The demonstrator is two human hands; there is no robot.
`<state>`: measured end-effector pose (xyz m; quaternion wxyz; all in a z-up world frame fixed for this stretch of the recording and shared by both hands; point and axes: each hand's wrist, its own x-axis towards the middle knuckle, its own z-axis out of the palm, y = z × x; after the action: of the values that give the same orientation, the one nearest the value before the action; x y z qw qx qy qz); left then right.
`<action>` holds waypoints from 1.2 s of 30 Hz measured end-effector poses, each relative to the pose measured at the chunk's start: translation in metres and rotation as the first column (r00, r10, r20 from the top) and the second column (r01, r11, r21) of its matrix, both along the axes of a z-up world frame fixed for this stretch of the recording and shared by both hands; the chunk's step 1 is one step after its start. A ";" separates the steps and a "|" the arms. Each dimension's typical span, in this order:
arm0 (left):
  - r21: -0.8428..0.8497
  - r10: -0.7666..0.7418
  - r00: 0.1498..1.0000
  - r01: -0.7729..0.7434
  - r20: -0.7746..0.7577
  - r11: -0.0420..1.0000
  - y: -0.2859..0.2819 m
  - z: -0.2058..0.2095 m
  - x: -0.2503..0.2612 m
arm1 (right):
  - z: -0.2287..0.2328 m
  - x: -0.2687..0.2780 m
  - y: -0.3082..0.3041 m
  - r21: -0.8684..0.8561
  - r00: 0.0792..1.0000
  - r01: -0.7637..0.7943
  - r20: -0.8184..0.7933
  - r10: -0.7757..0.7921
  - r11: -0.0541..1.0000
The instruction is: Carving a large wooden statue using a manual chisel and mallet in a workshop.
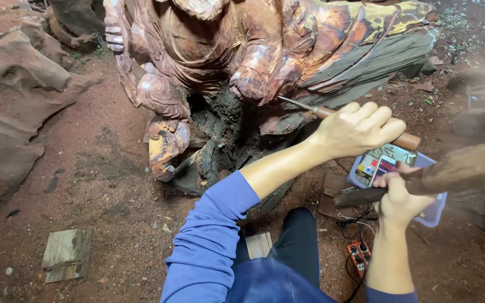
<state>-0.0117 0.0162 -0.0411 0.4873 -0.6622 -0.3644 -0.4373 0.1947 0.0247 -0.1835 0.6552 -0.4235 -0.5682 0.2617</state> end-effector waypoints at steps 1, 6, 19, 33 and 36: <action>0.005 0.019 1.000 -0.019 0.007 1.000 0.003 -0.001 0.001 | 0.011 -0.009 -0.010 -0.159 1.000 -0.002 -0.003 0.001 0.987; -0.044 0.057 0.997 -0.055 0.045 0.998 0.013 -0.003 0.004 | 0.005 -0.002 0.009 -0.129 0.999 0.054 0.011 -0.053 0.990; 0.059 0.114 0.986 -0.121 0.120 0.991 0.038 -0.018 0.008 | -0.060 0.010 0.035 -0.214 0.968 -0.014 0.241 0.066 0.977; -0.077 0.091 0.994 -0.086 0.057 0.993 0.026 -0.037 0.003 | -0.047 -0.041 -0.013 -0.280 0.965 -0.187 -0.233 0.122 0.942; -0.123 0.068 0.998 -0.066 0.006 0.990 0.027 -0.051 0.001 | -0.032 -0.047 -0.030 -0.273 0.966 -0.228 -0.182 0.183 0.934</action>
<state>-0.0107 0.0430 -0.0919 0.4583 -0.6761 -0.4150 -0.4007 0.1480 -0.0058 -0.2155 0.5961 -0.4323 -0.5125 0.4417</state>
